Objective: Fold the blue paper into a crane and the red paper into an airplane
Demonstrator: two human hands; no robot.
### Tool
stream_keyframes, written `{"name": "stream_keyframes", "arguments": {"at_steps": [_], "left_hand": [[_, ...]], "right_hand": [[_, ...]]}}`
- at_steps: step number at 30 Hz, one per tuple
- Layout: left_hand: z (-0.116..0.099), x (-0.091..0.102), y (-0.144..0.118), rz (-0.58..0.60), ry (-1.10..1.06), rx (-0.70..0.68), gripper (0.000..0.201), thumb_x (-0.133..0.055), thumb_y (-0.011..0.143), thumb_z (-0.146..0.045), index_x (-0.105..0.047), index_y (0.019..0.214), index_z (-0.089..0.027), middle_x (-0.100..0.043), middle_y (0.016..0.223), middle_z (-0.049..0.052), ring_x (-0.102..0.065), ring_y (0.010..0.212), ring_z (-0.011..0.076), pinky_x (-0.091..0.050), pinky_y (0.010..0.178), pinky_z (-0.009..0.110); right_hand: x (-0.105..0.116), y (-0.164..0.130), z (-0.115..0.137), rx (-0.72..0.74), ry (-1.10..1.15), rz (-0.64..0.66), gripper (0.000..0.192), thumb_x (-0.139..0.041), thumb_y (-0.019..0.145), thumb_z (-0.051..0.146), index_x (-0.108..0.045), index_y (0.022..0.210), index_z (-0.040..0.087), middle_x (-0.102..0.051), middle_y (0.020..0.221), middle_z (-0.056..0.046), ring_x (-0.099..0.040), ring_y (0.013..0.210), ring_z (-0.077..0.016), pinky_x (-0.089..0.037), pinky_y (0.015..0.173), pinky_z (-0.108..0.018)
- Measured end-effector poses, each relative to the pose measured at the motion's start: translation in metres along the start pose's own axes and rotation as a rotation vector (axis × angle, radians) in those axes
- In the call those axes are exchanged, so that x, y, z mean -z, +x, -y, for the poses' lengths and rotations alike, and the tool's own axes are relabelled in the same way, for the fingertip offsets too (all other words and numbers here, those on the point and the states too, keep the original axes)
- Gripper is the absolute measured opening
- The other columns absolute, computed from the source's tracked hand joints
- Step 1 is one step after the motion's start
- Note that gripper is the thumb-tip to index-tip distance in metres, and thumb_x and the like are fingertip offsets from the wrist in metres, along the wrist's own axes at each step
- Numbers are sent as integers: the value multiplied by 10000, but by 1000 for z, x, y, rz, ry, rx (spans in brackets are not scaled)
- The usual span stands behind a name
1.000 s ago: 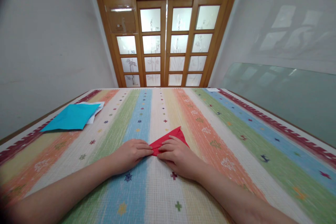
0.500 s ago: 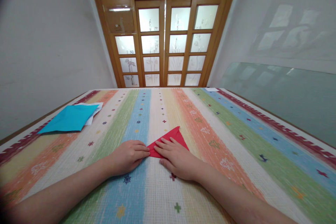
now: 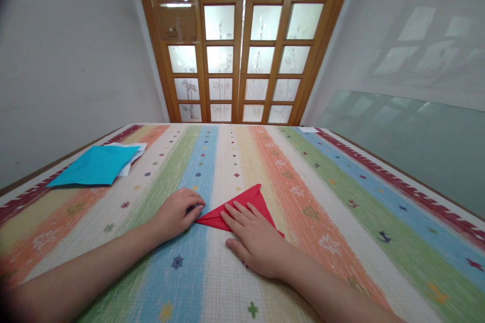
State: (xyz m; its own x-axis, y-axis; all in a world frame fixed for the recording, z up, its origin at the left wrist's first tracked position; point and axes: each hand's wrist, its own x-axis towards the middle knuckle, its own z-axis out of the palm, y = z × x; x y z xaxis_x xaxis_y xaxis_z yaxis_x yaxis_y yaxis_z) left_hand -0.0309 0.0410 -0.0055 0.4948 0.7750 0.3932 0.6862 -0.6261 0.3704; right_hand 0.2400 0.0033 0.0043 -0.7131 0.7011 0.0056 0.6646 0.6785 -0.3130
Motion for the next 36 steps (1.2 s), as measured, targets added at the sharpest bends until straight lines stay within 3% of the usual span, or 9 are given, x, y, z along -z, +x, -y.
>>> {"name": "stream_keyframes", "arguments": {"at_steps": [4,7,11,15,20,26,31,36], "left_hand": [[-7,-2,-3,62,21,-59,187,-591,907,-294,-718,1005,-197,-700,1004,63,-588,981,227,-449,921,402],[-9,-3,-4,84,22,-102,203,-593,907,-296,-719,1032,-198,-695,1028,73,-582,991,234,-455,916,406],[-8,-3,-4,106,8,-146,210,-572,918,-253,-723,1056,-204,-693,1032,74,-581,991,229,-458,918,403],[-10,0,-4,132,-6,-182,234,-560,923,-236,-716,1097,-217,-688,1036,75,-582,1001,228,-458,922,405],[-12,1,-5,152,-32,-214,243,-545,931,-223,-716,1102,-242,-683,1061,72,-583,1010,224,-459,909,394],[-11,1,-5,180,-30,-260,266,-520,942,-200,-709,1121,-258,-687,1061,59,-585,996,212,-461,886,378],[-13,2,-6,159,-31,-279,248,-520,950,-245,-719,1099,-237,-693,1035,74,-592,976,214,-467,877,384],[-15,4,-5,185,-36,-272,233,-549,936,-255,-717,1095,-233,-700,1043,61,-592,975,220,-459,899,390]], "right_hand": [[-2,1,5,-21,-41,-33,615,-438,985,468,-276,1535,245,-287,1574,-109,-251,1453,-321,-230,1155,-581],[0,3,7,-16,-46,-92,535,-454,982,430,-401,1484,253,-419,1514,-106,-349,1404,-320,-281,1125,-572],[3,7,8,-24,-42,-209,370,-442,989,334,-610,1306,244,-600,1346,-80,-488,1278,-290,-381,1051,-516],[4,7,8,42,-58,-316,250,-495,958,252,-729,1045,236,-692,1152,-68,-530,1205,-284,-389,1023,-501],[4,5,6,65,-17,-351,161,-528,925,189,-686,933,218,-690,1087,-63,-537,1178,-275,-392,1016,-480],[1,8,7,-55,62,-301,158,-555,865,148,-596,1012,192,-664,965,-61,-602,895,-217,-485,794,-369],[4,8,8,11,34,-286,143,-520,908,177,-626,1001,199,-644,1126,-86,-581,1048,-227,-455,939,-408],[0,6,4,-67,-15,-281,54,-552,907,229,-591,915,192,-585,1285,-107,-518,1185,-272,-404,1030,-474]]}}
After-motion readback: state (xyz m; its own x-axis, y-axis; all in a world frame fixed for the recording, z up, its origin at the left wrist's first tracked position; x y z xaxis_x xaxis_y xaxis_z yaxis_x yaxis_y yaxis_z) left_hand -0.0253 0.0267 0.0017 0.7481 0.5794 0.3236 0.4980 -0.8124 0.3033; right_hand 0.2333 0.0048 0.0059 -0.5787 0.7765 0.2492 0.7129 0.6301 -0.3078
